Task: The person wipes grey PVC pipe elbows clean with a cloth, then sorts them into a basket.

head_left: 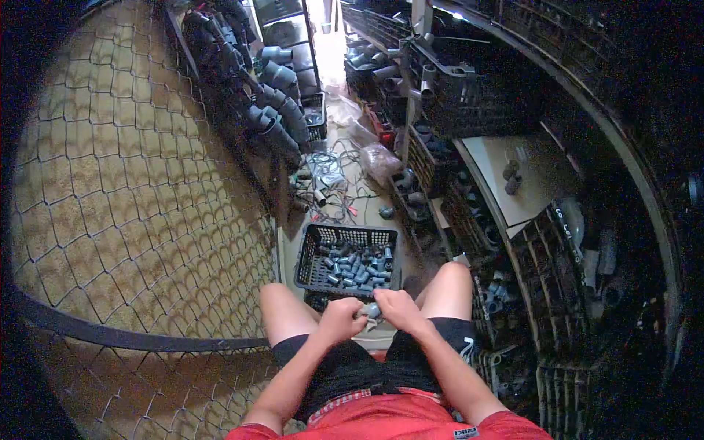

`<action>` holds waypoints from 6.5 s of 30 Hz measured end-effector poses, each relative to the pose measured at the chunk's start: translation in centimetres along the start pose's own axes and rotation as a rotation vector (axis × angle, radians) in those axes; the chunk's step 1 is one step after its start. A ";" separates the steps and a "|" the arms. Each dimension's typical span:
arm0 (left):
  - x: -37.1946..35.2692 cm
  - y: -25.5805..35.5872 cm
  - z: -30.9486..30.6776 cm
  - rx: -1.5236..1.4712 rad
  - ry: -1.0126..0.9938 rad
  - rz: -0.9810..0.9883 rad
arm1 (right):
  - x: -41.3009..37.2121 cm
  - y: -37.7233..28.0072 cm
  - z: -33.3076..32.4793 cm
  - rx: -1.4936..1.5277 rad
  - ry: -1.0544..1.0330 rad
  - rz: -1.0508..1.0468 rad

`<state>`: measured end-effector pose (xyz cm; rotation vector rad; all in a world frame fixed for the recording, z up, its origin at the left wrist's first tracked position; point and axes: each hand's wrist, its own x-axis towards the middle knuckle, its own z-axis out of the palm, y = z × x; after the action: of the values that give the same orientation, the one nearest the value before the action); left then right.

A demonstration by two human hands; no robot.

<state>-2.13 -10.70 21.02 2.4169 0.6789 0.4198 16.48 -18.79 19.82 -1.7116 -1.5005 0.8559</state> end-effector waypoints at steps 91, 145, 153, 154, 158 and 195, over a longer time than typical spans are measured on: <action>21.5 -29.3 34.5 0.167 -0.488 -0.510 | 11.9 8.7 -25.5 -1.166 1.276 0.378; 10.2 -9.0 3.1 -0.390 -0.033 -0.338 | 9.2 8.3 4.9 0.635 0.023 0.538; 3.6 -1.7 5.8 -0.383 0.430 -0.202 | 4.9 7.5 10.0 0.638 0.309 0.502; 3.1 -1.5 5.6 -0.372 0.437 -0.189 | 3.6 7.4 8.2 0.859 0.142 0.744; 1.4 -1.4 4.6 -0.288 0.153 -0.187 | 2.1 9.9 9.5 0.529 0.252 0.548; 2.2 4.6 -6.0 0.022 0.124 0.407 | 0.2 -3.6 -1.7 0.407 0.287 0.067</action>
<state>-1.18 -9.97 28.77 2.5651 0.2361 0.7335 15.96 -18.40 23.74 -1.5102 -1.0044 0.8408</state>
